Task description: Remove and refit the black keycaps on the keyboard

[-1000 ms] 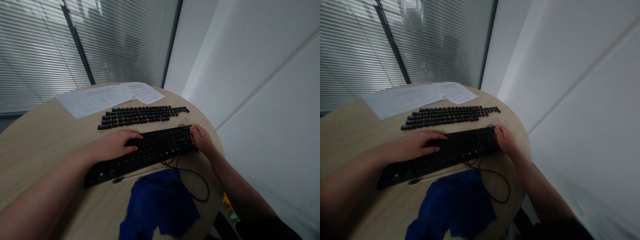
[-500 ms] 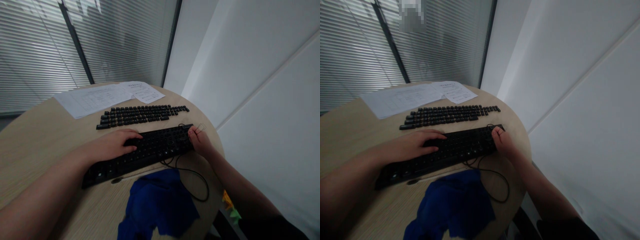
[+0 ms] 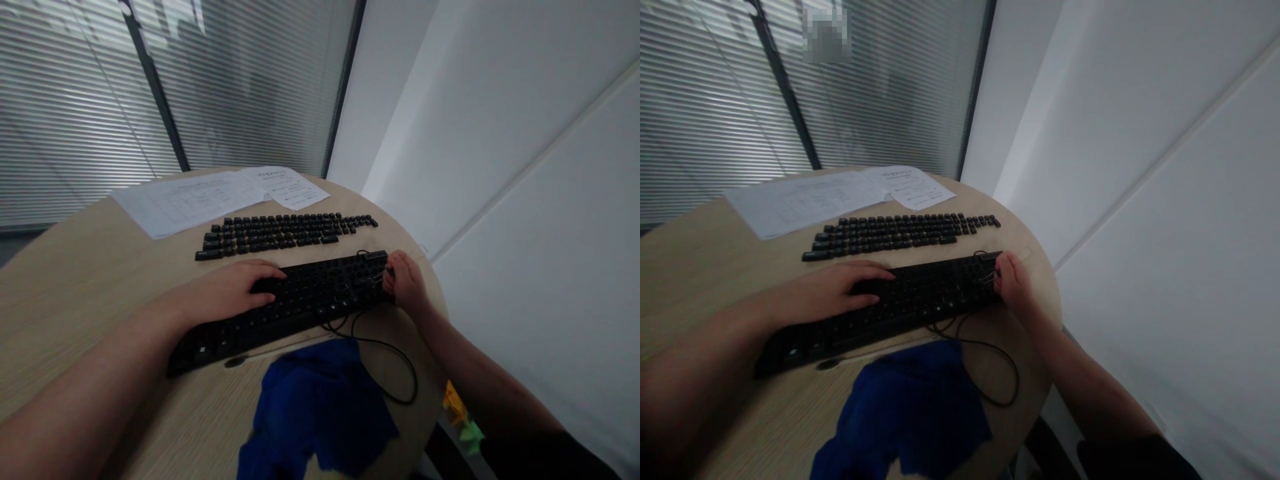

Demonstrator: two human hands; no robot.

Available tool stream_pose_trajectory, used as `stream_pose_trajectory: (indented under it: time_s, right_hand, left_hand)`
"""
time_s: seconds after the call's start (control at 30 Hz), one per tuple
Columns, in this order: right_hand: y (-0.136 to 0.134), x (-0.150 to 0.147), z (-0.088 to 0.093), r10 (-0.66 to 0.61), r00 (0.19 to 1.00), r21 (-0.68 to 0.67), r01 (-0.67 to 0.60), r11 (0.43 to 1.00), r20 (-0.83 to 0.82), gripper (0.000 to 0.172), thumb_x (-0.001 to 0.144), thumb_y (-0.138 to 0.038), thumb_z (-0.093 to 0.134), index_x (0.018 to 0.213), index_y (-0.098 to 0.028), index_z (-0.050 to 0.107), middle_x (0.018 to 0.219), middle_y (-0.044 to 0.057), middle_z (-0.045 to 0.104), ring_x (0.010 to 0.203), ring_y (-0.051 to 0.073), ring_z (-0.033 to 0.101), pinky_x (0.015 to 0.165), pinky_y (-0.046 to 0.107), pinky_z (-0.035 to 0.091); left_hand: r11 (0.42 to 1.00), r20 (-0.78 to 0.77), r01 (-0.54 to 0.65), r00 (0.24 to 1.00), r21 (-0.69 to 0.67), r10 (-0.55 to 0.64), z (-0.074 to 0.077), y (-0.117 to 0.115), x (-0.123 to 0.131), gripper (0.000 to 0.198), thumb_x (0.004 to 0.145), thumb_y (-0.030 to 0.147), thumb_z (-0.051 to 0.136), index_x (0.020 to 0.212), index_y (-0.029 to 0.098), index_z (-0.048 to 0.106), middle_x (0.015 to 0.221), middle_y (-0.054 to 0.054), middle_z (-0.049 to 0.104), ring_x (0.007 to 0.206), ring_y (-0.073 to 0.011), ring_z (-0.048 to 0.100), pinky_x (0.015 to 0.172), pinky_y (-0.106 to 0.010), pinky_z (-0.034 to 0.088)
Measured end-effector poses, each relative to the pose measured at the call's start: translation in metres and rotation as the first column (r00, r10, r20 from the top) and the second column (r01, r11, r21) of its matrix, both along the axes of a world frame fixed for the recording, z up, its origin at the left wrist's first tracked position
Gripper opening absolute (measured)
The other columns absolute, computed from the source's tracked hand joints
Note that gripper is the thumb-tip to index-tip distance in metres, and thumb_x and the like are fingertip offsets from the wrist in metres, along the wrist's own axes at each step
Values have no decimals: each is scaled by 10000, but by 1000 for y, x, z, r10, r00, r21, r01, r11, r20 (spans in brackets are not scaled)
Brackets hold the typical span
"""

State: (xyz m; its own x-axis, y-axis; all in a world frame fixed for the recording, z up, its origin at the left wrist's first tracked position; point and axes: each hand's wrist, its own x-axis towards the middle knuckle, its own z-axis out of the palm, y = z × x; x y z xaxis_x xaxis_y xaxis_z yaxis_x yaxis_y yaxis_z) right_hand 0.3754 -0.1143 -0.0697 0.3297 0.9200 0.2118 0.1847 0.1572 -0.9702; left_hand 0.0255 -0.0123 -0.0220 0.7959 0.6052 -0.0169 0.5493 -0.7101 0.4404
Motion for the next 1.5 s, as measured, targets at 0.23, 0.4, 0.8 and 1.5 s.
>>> stream_pose_trajectory:
  time_s: [0.23, 0.4, 0.8, 1.5]
  right_hand:
    - [0, -11, 5, -82, 991, 70, 90, 994, -109, 355, 886, -536, 616, 757, -252, 448, 461, -126, 335, 360, 62, 261, 354, 172, 220]
    - [-11, -21, 19, -49, 998, 110, 54, 992, -49, 323, 919, -516, 589, 780, -256, 456, 469, -112, 373, 379, 80, 321, 385, 196, 271]
    - [23, -104, 87, 458, 823, -166, -530, 831, -336, 307, 822, -455, 639, 793, -267, 399, 381, -138, 410, 292, 84, 305, 318, 191, 272]
    - [23, -111, 46, 531, 685, -218, -693, 688, -499, 316, 884, -533, 565, 816, -254, 434, 378, -117, 418, 290, 110, 350, 333, 207, 341]
  left_hand:
    - [1000, 2, 12, 1000, 6, -12, -3, 2, -1, 461, 875, 378, 612, 1305, 238, 700, 1386, -81, 687, 1258, -278, 649, 1138, -440, 462]
    - [992, 140, 36, 989, 120, -53, 7, -9, 7, 327, 911, 331, 611, 1193, 236, 748, 1313, -74, 711, 1171, -254, 683, 1085, -428, 505]
    - [892, 380, 60, 890, 449, -252, 27, -53, 24, 256, 1011, 291, 616, 1233, 194, 698, 1128, -79, 740, 1022, -218, 711, 911, -345, 579]
    - [969, 317, 223, 916, 104, -244, 31, -54, 23, 27, 930, 214, 720, 917, 206, 742, 845, 0, 732, 776, -145, 696, 690, -235, 519]
